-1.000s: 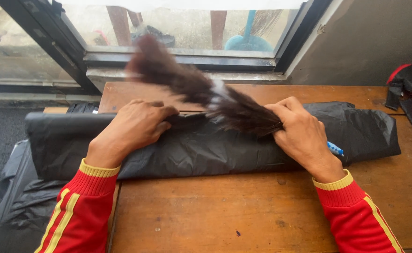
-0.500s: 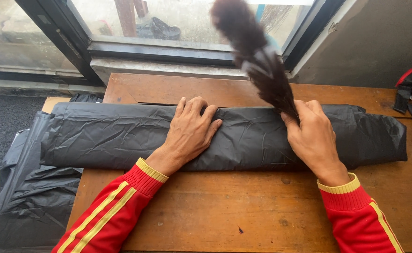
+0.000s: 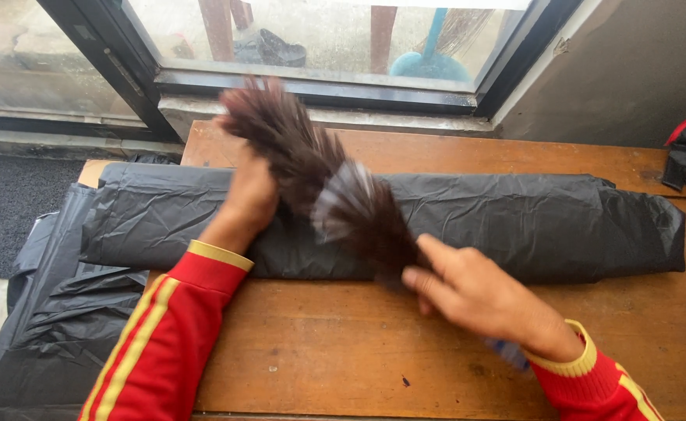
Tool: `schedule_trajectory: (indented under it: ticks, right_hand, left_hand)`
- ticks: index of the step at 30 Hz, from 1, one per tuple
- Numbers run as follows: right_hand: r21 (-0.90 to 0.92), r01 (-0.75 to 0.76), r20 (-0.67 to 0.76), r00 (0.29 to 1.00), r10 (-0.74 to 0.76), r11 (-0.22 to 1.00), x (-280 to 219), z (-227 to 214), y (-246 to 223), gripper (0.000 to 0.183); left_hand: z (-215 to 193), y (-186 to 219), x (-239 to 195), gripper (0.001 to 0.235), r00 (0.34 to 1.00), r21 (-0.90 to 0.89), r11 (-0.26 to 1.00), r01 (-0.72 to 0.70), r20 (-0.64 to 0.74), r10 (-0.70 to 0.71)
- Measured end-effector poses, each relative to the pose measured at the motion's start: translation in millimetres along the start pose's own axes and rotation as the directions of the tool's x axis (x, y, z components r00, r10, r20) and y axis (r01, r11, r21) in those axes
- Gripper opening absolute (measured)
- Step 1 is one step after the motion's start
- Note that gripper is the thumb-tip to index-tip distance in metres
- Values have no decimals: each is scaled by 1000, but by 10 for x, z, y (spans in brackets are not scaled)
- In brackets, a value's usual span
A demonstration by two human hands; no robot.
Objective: The person folds a long piece of black fabric on a wooden table, smoothing it with their hands. They use a feather duster to brush the fabric surface during the folding process and continue to fold the item into a compact rectangular shape.
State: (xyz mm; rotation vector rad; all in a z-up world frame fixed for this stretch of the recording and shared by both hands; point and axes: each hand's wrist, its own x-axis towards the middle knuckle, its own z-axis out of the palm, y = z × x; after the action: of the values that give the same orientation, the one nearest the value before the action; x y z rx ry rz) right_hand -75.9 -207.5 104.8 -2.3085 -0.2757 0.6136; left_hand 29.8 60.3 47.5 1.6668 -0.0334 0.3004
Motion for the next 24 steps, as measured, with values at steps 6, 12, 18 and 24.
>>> schedule_trajectory:
  ticks: [6,12,18,24]
  right_hand:
    - [-520,224,433,901,29,824,-330,586,1,34]
    - [-402,388,656,754,-35,830,-391,786,-60,32]
    - [-424,442,677,734,-47,790,-380,711,-43,39]
    - [-279,618,-13,762,-647,734,-187,366,-333,33]
  left_hand:
    - [-400,240,162,44,877,-652,667,361,-5,-480]
    - [-336,749,-80,31,991,95,994,46,122,-58]
    - [188,576,-466,69,673,507,704,-498,738,-55]
    - [522,-139,-659,74,762,674,380,-633,628,156]
